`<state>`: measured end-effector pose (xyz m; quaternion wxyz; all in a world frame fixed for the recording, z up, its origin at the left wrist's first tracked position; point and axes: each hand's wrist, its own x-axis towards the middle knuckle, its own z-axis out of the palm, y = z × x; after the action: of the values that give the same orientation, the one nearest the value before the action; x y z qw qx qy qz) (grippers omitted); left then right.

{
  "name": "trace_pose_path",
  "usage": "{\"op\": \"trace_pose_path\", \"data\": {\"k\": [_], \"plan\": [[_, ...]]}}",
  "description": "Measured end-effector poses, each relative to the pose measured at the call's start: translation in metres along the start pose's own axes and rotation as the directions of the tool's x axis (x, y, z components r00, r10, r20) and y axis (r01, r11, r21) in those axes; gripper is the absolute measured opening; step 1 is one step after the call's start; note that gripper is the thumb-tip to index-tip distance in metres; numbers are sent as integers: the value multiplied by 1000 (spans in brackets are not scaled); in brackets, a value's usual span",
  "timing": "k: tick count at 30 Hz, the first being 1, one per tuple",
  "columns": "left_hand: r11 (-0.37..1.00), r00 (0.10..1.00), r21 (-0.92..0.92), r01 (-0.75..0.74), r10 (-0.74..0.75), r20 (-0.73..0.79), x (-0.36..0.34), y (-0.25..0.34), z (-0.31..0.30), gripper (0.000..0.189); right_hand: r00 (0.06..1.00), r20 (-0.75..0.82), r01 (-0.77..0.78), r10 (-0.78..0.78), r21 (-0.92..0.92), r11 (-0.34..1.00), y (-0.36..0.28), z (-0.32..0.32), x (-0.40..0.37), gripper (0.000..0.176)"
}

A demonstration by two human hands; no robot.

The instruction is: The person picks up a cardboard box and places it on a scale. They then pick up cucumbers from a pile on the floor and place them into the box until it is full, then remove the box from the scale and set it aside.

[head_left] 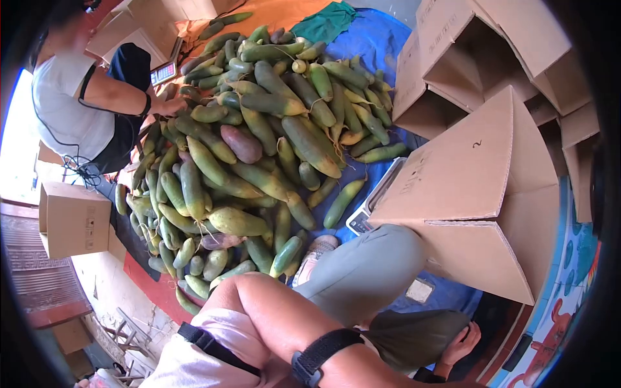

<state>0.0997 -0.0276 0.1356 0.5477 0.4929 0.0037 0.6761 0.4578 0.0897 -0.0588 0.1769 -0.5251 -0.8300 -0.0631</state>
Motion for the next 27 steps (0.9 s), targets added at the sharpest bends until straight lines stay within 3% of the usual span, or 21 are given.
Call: {"op": "trace_pose_path", "data": {"k": [4, 6, 9, 13, 15, 16, 18, 20, 22, 23, 25, 27], "plan": [[968, 986, -212, 133, -150, -67, 14, 9, -13, 39, 1000, 5, -16, 16, 1, 1000, -8, -2, 2, 20], [984, 985, -169, -50, 21, -170, 13, 7, -14, 38, 1000, 15, -26, 26, 1, 1000, -4, -3, 0, 20], [997, 995, -32, 70, -72, -69, 11, -7, -7, 40, 999, 33, -28, 28, 6, 1000, 2, 2, -1, 21], [991, 989, -56, 122, -116, 86, -5, -4, -27, 44, 999, 44, -29, 28, 3, 1000, 3, 1, 0, 21], [980, 994, 189, 65, -81, 76, -13, -7, -37, 48, 998, 42, -36, 36, 7, 999, -1, 1, 0, 21], [980, 994, 186, 65, -80, 76, -16, -3, -46, 48, 998, 41, -43, 43, 10, 999, 0, 0, 0, 21], [958, 962, 94, 272, -272, -9, -26, 9, -74, 41, 996, 48, -72, 72, -10, 997, 11, 3, -7, 21], [959, 939, 216, 185, -108, -326, -60, 4, -120, 30, 997, 46, -55, 55, 16, 998, 2, -3, -4, 21], [916, 699, 135, 379, -187, -691, -100, 1, -171, 42, 995, 54, -89, 88, 24, 996, -3, -6, -4, 21], [851, 636, 218, 478, -164, -754, -131, -11, -203, 36, 994, 55, -91, 90, 19, 996, 0, -6, -6, 21], [645, 430, 188, 741, -241, -870, -195, -41, -255, 32, 995, 64, -75, 75, -3, 997, 6, -6, -9, 21], [513, 235, 51, 857, -301, -924, -258, -81, -294, 38, 996, 64, -56, 58, -33, 998, 7, -7, -10, 21]]}}
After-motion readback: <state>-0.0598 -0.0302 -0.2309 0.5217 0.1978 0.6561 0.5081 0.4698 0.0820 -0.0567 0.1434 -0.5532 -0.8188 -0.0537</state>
